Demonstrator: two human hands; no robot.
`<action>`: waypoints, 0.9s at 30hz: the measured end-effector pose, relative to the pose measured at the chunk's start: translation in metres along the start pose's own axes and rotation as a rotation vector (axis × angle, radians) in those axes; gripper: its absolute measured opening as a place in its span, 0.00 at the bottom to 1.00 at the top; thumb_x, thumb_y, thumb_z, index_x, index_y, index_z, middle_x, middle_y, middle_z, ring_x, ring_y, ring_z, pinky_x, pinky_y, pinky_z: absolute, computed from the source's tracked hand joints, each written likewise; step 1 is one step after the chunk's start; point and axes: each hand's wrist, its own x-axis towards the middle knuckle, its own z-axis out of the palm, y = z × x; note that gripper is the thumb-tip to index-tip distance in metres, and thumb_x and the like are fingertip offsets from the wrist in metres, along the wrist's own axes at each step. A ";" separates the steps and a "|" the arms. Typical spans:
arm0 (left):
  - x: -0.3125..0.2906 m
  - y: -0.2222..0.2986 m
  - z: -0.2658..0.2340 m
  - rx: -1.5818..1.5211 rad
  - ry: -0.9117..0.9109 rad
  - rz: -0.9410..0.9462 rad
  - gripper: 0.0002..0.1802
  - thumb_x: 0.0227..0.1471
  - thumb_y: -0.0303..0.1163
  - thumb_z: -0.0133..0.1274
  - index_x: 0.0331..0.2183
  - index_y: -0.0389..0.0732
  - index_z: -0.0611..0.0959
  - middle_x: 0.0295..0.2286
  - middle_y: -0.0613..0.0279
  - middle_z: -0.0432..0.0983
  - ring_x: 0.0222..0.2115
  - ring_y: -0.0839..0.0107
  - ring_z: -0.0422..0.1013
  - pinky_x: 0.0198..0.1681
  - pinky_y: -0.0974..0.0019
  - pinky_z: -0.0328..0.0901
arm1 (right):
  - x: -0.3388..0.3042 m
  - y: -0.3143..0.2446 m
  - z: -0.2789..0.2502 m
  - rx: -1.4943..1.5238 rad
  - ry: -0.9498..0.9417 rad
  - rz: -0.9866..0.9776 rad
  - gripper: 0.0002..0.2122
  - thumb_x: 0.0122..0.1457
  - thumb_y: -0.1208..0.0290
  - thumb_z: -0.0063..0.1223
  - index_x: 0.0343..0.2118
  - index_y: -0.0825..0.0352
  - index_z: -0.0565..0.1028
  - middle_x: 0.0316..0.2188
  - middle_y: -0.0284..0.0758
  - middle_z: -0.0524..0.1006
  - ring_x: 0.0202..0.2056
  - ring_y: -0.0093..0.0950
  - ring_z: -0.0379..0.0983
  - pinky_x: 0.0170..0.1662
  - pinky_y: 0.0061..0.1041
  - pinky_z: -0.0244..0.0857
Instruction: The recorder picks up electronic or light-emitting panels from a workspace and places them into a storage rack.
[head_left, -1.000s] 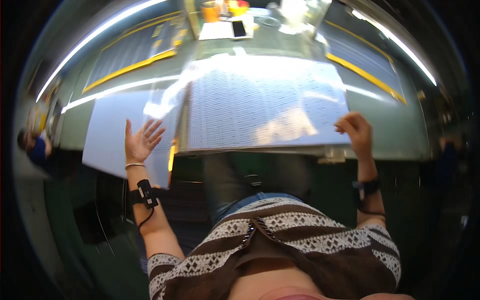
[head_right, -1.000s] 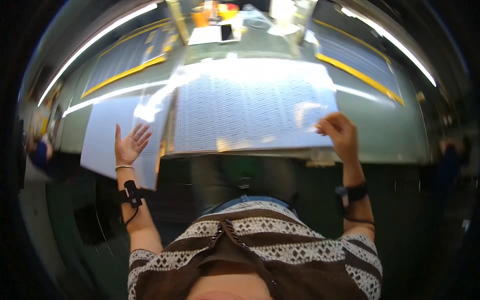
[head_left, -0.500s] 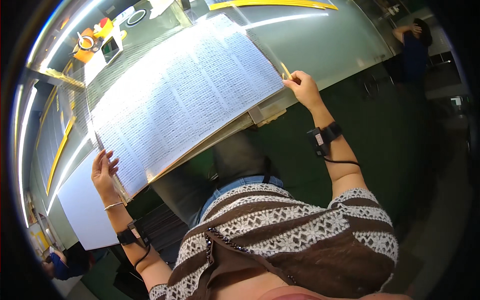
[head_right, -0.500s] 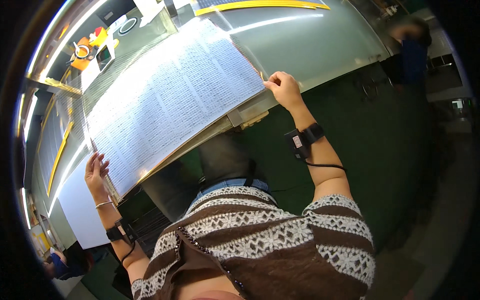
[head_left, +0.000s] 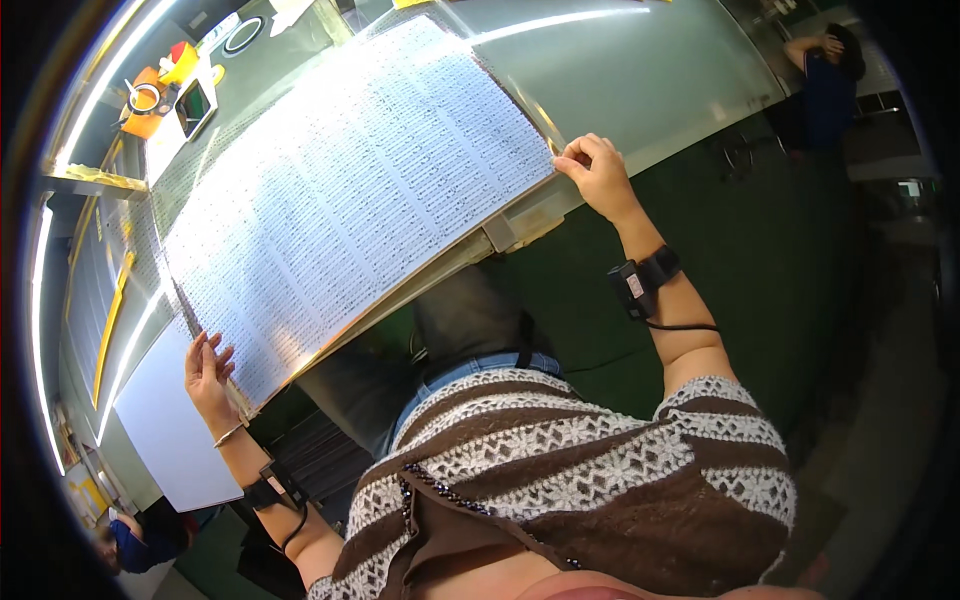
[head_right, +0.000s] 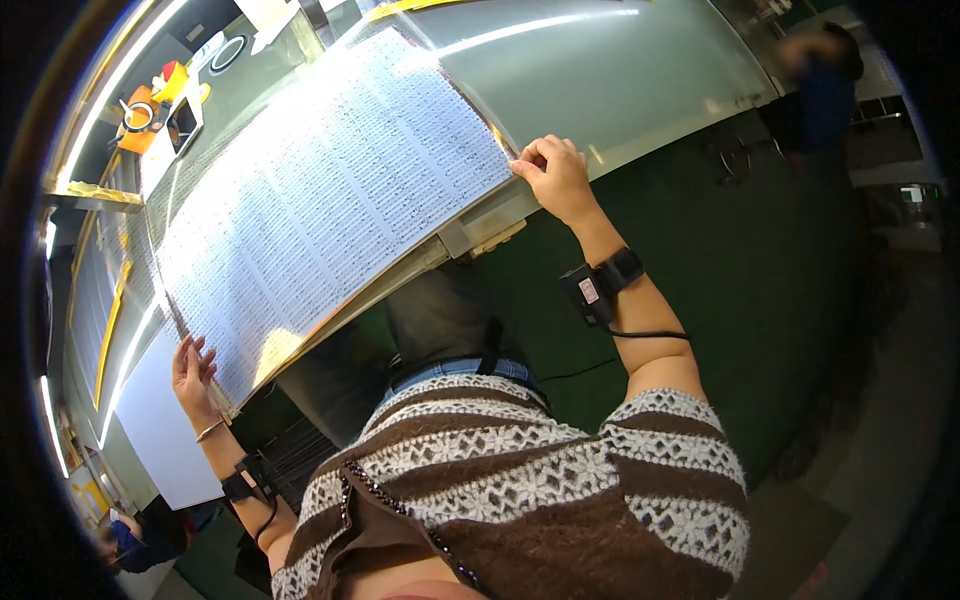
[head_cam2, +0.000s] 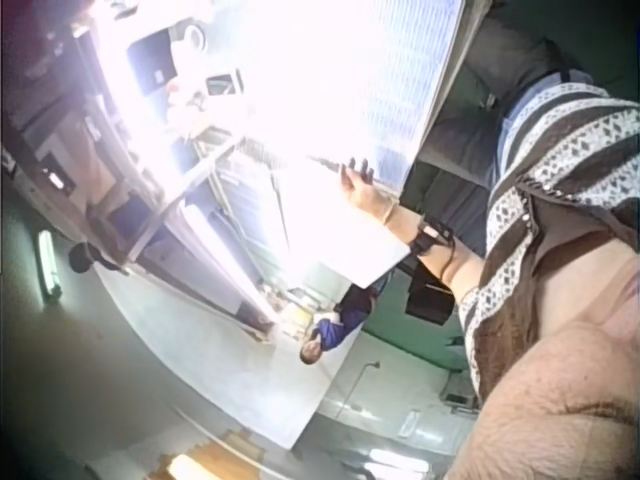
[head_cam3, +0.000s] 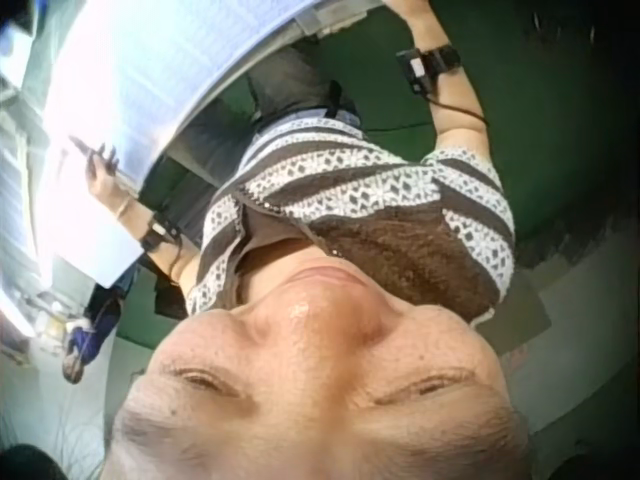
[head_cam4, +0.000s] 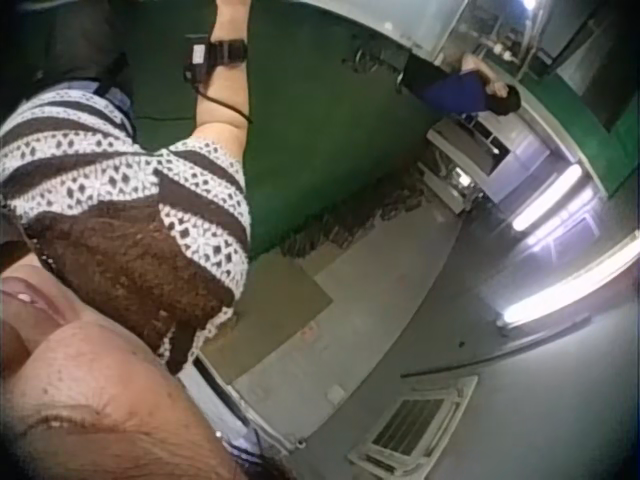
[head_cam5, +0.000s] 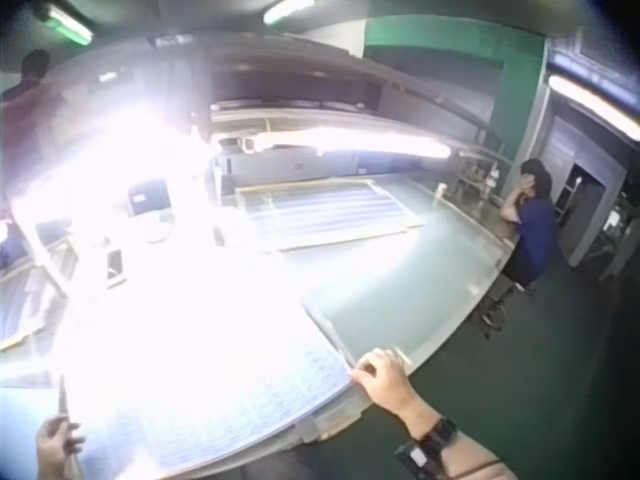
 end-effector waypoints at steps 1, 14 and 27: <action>0.000 0.001 0.000 0.000 -0.002 0.000 0.13 0.54 0.31 0.45 0.42 0.41 0.74 0.34 0.60 0.74 0.28 0.74 0.72 0.26 0.77 0.63 | 0.001 -0.001 -0.003 -0.003 0.001 -0.001 0.08 0.45 0.67 0.56 0.19 0.63 0.70 0.21 0.28 0.69 0.29 0.29 0.63 0.36 0.30 0.54; -0.003 -0.017 -0.015 -0.022 -0.003 -0.024 0.14 0.53 0.32 0.46 0.42 0.42 0.74 0.34 0.60 0.74 0.26 0.75 0.72 0.26 0.78 0.63 | -0.011 -0.015 0.000 -0.112 0.045 -0.138 0.07 0.46 0.71 0.55 0.20 0.64 0.68 0.21 0.28 0.68 0.28 0.28 0.63 0.34 0.29 0.54; -0.005 -0.006 -0.021 -0.034 -0.040 -0.087 0.15 0.53 0.34 0.46 0.42 0.41 0.72 0.34 0.59 0.74 0.27 0.74 0.72 0.27 0.75 0.65 | -0.008 -0.014 -0.001 -0.174 0.076 -0.263 0.06 0.46 0.74 0.52 0.22 0.65 0.66 0.21 0.33 0.67 0.27 0.34 0.62 0.32 0.32 0.54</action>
